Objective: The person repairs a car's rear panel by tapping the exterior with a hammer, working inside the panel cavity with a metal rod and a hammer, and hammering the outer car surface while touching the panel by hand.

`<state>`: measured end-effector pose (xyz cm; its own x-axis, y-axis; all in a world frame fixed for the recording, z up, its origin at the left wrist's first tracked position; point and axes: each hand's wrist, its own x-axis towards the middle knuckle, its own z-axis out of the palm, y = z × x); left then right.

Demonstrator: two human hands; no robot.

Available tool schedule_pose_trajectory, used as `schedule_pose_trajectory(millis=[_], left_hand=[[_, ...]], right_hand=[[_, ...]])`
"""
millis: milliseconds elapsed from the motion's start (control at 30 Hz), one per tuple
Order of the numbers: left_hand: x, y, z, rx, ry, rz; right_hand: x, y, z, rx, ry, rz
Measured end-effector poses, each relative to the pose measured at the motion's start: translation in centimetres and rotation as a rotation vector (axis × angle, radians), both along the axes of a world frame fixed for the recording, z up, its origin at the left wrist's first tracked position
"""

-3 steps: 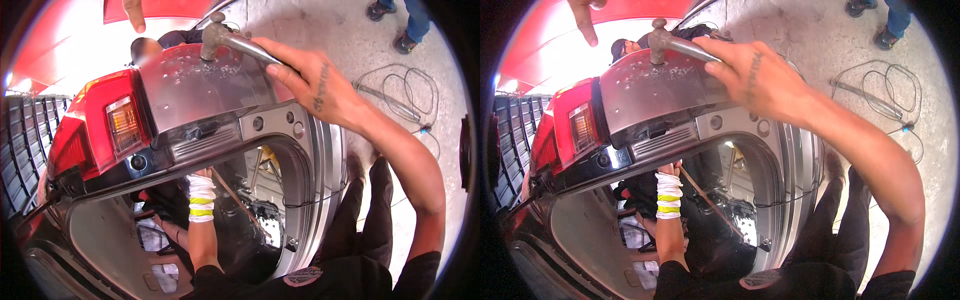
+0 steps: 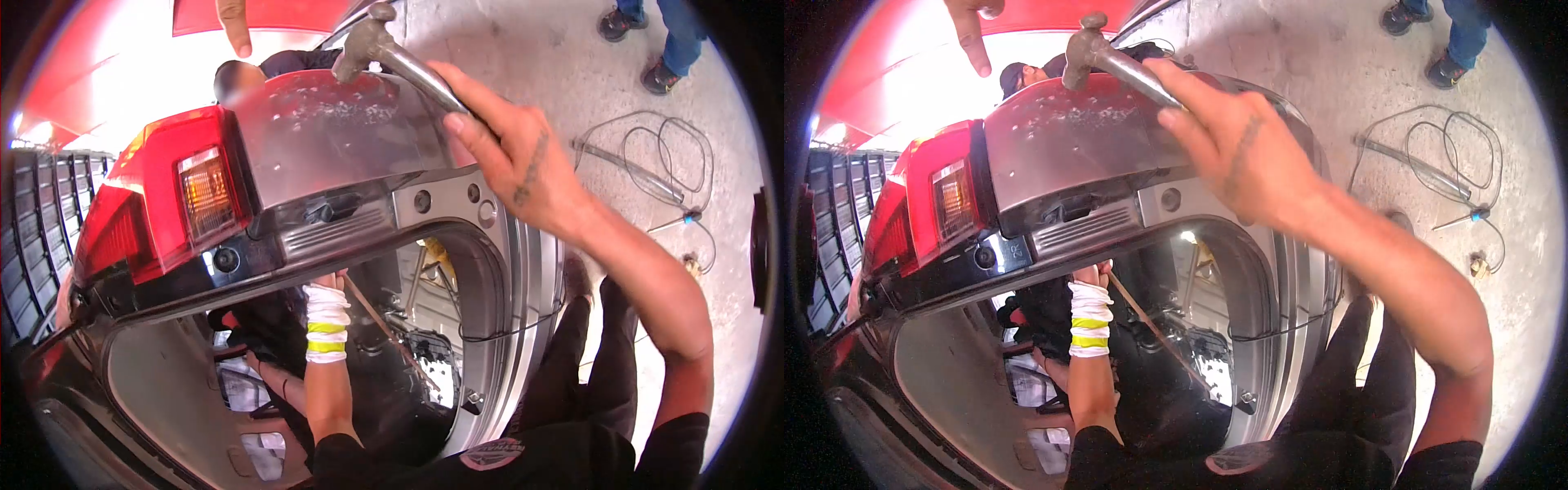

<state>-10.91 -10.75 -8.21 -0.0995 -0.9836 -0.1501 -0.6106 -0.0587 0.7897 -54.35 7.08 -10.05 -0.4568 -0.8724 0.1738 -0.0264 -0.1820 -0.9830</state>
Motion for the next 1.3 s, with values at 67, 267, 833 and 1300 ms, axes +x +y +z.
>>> schedule_pose_trajectory(millis=[67,267,833,1300], left_hand=[[-1.2,0.4,0.4,-0.007,0.047,0.013],[-1.6,0.0,0.4,0.042,0.172,0.016],[-1.5,-0.6,0.7,0.206,0.266,0.126],[0.1,-1.5,-2.0,0.133,0.318,0.076]], right_hand=[[0.7,0.5,0.4,0.013,-0.018,0.01],[1.7,0.9,1.6,0.043,-0.053,-0.05],[0.6,1.4,4.0,0.046,0.094,0.012],[0.3,1.9,5.8,0.142,-0.042,-0.002]])
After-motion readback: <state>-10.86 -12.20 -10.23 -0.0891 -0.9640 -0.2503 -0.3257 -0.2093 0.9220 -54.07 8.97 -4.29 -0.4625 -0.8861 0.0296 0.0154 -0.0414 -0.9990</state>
